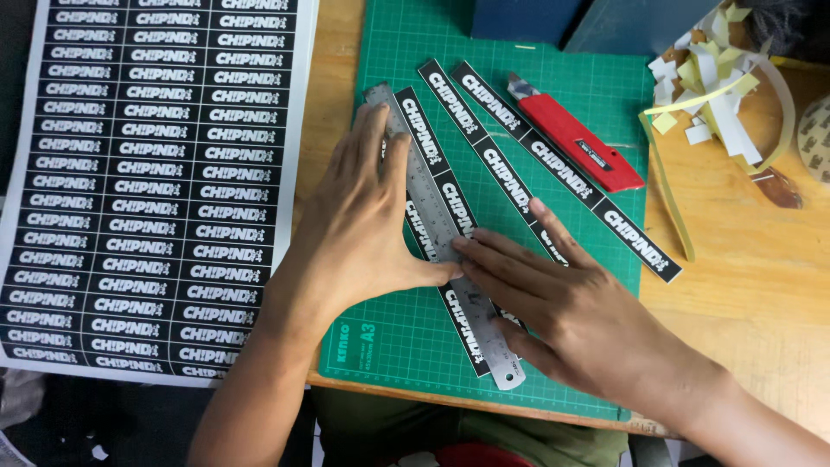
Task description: The person uses a metal ruler and a red utility knife to cut individual stickers from a printed sheet on a green cutting mat. They align the ruler along the printed lines and slice through the material to separate the stickers.
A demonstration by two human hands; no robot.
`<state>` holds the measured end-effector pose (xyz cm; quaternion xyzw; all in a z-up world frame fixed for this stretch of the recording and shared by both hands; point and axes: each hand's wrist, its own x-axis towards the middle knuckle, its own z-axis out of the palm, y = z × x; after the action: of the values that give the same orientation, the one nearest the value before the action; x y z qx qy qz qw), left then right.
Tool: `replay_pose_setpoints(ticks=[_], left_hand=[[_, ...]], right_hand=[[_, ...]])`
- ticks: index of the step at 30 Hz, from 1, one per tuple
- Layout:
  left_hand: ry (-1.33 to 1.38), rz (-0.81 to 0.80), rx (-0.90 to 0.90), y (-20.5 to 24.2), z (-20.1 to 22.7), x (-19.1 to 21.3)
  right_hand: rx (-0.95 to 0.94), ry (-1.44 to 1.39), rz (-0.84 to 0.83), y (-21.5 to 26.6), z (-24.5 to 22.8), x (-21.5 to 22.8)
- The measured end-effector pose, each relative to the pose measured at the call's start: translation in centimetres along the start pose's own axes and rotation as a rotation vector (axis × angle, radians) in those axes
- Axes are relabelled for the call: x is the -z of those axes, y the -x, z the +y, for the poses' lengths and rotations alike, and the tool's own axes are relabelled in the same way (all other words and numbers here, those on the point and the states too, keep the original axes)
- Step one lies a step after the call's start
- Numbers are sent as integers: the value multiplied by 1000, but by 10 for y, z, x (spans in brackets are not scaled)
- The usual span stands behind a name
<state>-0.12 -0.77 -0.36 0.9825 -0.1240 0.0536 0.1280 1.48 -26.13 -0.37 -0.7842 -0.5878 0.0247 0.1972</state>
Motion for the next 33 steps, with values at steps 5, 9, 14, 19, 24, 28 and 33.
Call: replay_pose_setpoints(ticks=[5, 9, 14, 19, 24, 28, 33], left_hand=[[-16, 9, -61, -1, -1, -2], [-65, -59, -46, -1, -4, -8], [-59, -64, -48, 1, -5, -10], [-47, -43, -55, 1, -1, -11], [-44, -33, -46, 0, 1, -13], [-28, -31, -51, 0, 1, -10], [31, -15, -82, 2, -5, -10]], right_hand=[[-32, 51, 97, -7, -9, -5], [-8, 62, 122, -10, -12, -6], [-36, 21, 139, -10, -9, -10], [-39, 23, 175, -10, -7, -10], [-68, -7, 139, -11, -7, -9], [-66, 71, 97, -13, -7, -5], [-45, 171, 52, -11, -6, -8]])
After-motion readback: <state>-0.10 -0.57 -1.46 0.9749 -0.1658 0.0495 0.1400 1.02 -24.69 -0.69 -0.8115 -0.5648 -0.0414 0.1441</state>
